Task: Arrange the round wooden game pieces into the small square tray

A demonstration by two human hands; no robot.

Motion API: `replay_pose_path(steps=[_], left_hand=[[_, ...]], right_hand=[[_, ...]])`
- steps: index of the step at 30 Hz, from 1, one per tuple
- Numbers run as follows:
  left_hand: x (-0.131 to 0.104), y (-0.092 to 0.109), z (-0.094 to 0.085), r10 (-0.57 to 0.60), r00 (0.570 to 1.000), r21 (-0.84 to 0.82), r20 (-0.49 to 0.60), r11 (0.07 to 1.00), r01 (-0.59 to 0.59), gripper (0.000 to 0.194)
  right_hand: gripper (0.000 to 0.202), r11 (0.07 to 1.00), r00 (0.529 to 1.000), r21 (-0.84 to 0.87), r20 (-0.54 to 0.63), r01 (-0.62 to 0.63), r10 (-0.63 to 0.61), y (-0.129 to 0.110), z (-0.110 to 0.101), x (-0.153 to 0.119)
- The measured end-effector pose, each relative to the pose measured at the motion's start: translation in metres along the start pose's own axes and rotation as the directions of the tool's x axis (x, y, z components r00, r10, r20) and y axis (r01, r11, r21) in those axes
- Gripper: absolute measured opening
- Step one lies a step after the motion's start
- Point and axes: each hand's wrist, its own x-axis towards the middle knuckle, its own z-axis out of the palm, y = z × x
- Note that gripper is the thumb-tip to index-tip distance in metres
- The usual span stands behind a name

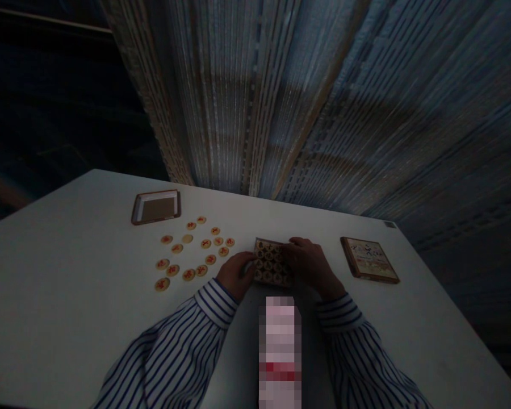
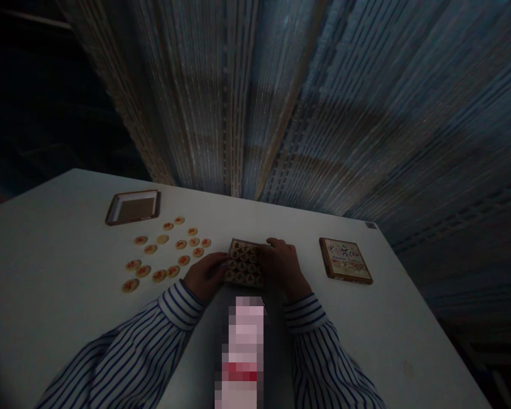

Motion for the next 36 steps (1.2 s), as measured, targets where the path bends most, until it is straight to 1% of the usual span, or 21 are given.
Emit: replay_pose_path(steps=[6, 9, 11, 14, 17, 19, 21, 24, 27, 32, 36], left_hand=[[0.001, 0.001, 0.000, 0.016, 1.000, -0.004, -0.017, 1.000, -0.016, 0.023], [-0.002, 0.003, -0.003, 0.021, 1.000, -0.004, -0.018, 1.000, -0.021, 0.024], [-0.005, 0.005, -0.007, 0.035, 0.999, 0.006, -0.027, 0.999, -0.035, 0.023], [-0.014, 0.005, -0.012, 0.075, 0.997, 0.051, -0.024, 0.996, -0.074, 0.026], [-0.021, 0.002, -0.014, 0.089, 0.996, 0.090, -0.016, 0.992, -0.087, 0.029], [-0.025, -0.001, -0.014, 0.087, 0.996, 0.103, -0.019, 0.991, -0.085, 0.030], [-0.026, -0.004, -0.013, 0.087, 0.996, 0.108, -0.001, 0.990, -0.086, 0.031], [-0.027, -0.008, -0.011, 0.078, 0.997, 0.105, 0.010, 0.991, -0.079, 0.030], [-0.027, -0.009, -0.010, 0.076, 0.997, 0.098, 0.021, 0.992, -0.078, 0.029], [-0.027, -0.010, -0.011, 0.072, 0.996, 0.122, 0.048, 0.990, -0.078, 0.029], [-0.028, -0.009, -0.011, 0.079, 0.996, 0.121, 0.035, 0.989, -0.083, 0.026]], right_hand=[[0.030, 0.998, 0.997, 0.062, -0.071, 0.014, -0.010, 0.001, -0.005, -0.002], [0.031, 0.993, 0.992, 0.114, -0.126, 0.018, -0.003, 0.004, -0.007, -0.009], [0.032, 0.990, 0.990, 0.144, -0.142, 0.015, 0.006, 0.007, -0.007, -0.018], [0.033, 0.978, 0.991, 0.210, -0.128, -0.015, 0.043, 0.010, -0.006, -0.036], [0.036, 0.948, 0.992, 0.316, -0.102, -0.043, 0.079, 0.010, -0.003, -0.055], [0.040, 0.918, 0.994, 0.394, -0.069, -0.045, 0.079, 0.007, 0.001, -0.065], [0.042, 0.887, 0.994, 0.460, -0.076, -0.032, 0.076, 0.003, 0.006, -0.072], [0.040, 0.851, 0.988, 0.522, -0.148, 0.047, 0.037, -0.002, 0.014, -0.077], [0.036, 0.818, 0.978, 0.570, -0.202, 0.075, 0.052, -0.006, 0.018, -0.078], [0.032, 0.787, 0.977, 0.616, -0.186, 0.037, 0.100, -0.009, 0.017, -0.080], [0.032, 0.788, 0.976, 0.613, -0.200, 0.058, 0.084, -0.010, 0.016, -0.081]])
